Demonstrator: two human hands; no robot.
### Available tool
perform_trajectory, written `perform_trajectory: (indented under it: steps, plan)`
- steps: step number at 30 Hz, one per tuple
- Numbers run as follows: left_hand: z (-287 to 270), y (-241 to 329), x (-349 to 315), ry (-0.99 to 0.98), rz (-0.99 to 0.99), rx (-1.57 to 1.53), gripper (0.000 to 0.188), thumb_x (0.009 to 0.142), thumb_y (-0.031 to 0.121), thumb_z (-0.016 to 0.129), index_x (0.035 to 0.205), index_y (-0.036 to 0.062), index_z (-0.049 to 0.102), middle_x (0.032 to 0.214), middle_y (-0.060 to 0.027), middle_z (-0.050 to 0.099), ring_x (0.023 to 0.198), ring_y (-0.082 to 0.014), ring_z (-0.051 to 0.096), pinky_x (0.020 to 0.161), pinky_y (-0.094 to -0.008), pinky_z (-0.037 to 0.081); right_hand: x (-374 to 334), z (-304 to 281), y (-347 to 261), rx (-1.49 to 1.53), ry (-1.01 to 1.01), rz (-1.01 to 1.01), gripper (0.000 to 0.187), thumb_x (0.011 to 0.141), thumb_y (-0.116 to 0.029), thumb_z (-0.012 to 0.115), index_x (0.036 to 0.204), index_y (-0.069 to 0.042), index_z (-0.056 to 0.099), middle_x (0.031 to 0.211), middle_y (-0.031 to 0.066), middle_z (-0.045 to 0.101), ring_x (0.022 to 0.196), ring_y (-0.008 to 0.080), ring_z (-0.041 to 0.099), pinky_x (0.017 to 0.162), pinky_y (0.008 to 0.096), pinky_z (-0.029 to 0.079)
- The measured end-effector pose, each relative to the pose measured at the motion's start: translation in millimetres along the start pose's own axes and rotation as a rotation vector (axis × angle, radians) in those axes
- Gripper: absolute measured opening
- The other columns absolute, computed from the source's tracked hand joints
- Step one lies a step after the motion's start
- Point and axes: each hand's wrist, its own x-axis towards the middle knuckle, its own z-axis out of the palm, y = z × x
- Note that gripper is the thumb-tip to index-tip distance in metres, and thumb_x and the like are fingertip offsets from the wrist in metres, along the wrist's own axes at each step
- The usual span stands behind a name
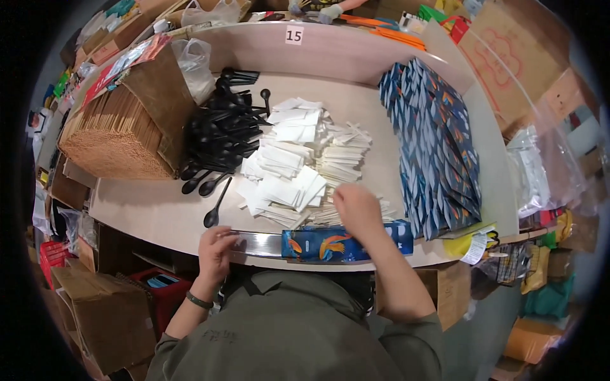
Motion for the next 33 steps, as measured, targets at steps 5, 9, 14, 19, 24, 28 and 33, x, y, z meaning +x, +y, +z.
perform_trajectory:
  steps: [5, 9, 14, 19, 24, 28, 33]
  plan:
    - [-5.4, 4.5, 6.1, 0.193, -0.193, -0.018, 0.025, 0.086, -0.005, 0.062, 0.106, 0.0075, 0.070, 0.117, -0.0151, 0.064, 0.108, -0.0342, 0.061, 0.093, -0.0404, 0.049, 22.0, 4.5, 42.1, -0.094, -0.210, -0.088, 0.012, 0.082, -0.018, 0.069, 0.087, -0.007, 0.067, 0.087, 0.0132, 0.063, 0.095, 0.0361, 0.062, 0.081, 0.0454, 0.051]
    - [-21.6, -9.7, -5.1, 0.228, -0.234, 0.041, 0.023, 0.085, -0.005, 0.063, 0.105, 0.0045, 0.069, 0.115, -0.0148, 0.064, 0.108, -0.0339, 0.062, 0.094, -0.0383, 0.049, 18.7, -5.3, 39.8, -0.131, -0.173, 0.035, 0.014, 0.081, -0.017, 0.068, 0.090, -0.006, 0.066, 0.089, 0.0149, 0.064, 0.095, 0.0370, 0.062, 0.081, 0.0452, 0.051]
    - [-26.9, -25.8, -5.1, 0.321, -0.319, -0.017, 0.021, 0.085, -0.003, 0.064, 0.104, 0.0032, 0.069, 0.112, -0.0146, 0.063, 0.106, -0.0324, 0.062, 0.093, -0.0365, 0.049, 15.4, -2.3, 50.0, 0.012, -0.087, 0.099, 0.014, 0.080, -0.016, 0.069, 0.086, -0.004, 0.064, 0.090, 0.0164, 0.065, 0.093, 0.0377, 0.062, 0.080, 0.0458, 0.050]
    - [-22.3, -26.8, 9.3, 0.285, -0.265, -0.017, 0.020, 0.085, -0.003, 0.065, 0.104, 0.0029, 0.068, 0.111, -0.0143, 0.063, 0.104, -0.0323, 0.063, 0.092, -0.0364, 0.049, 14.0, 0.7, 48.5, -0.163, -0.151, 0.039, 0.015, 0.078, -0.015, 0.072, 0.083, -0.003, 0.063, 0.086, 0.0169, 0.065, 0.089, 0.0381, 0.063, 0.077, 0.0461, 0.050]
    - [-23.8, -32.2, 6.3, 0.260, -0.269, 0.002, 0.019, 0.085, -0.002, 0.064, 0.103, 0.0023, 0.068, 0.111, -0.0141, 0.063, 0.103, -0.0323, 0.063, 0.092, -0.0360, 0.049, 8.0, -19.3, 45.1, -0.114, -0.120, 0.134, 0.018, 0.079, -0.018, 0.073, 0.083, -0.004, 0.064, 0.084, 0.0173, 0.065, 0.085, 0.0386, 0.063, 0.074, 0.0466, 0.050]
    - [-22.8, -33.2, 8.0, 0.280, -0.300, -0.046, 0.018, 0.085, -0.002, 0.064, 0.103, 0.0018, 0.068, 0.110, -0.0142, 0.063, 0.103, -0.0325, 0.063, 0.092, -0.0359, 0.049, 4.9, -23.0, 52.3, -0.168, -0.074, 0.120, 0.021, 0.084, -0.023, 0.071, 0.084, -0.003, 0.066, 0.084, 0.0182, 0.065, 0.082, 0.0393, 0.063, 0.073, 0.0471, 0.049]
    - [-19.9, -34.8, 11.7, 0.283, -0.284, -0.039, 0.017, 0.085, -0.002, 0.064, 0.102, 0.0015, 0.068, 0.109, -0.0143, 0.064, 0.103, -0.0322, 0.063, 0.092, -0.0361, 0.049, 5.1, -16.5, 55.7, -0.159, -0.001, 0.058, 0.021, 0.087, -0.024, 0.067, 0.082, -0.003, 0.067, 0.084, 0.0187, 0.065, 0.083, 0.0394, 0.063, 0.073, 0.0480, 0.049]
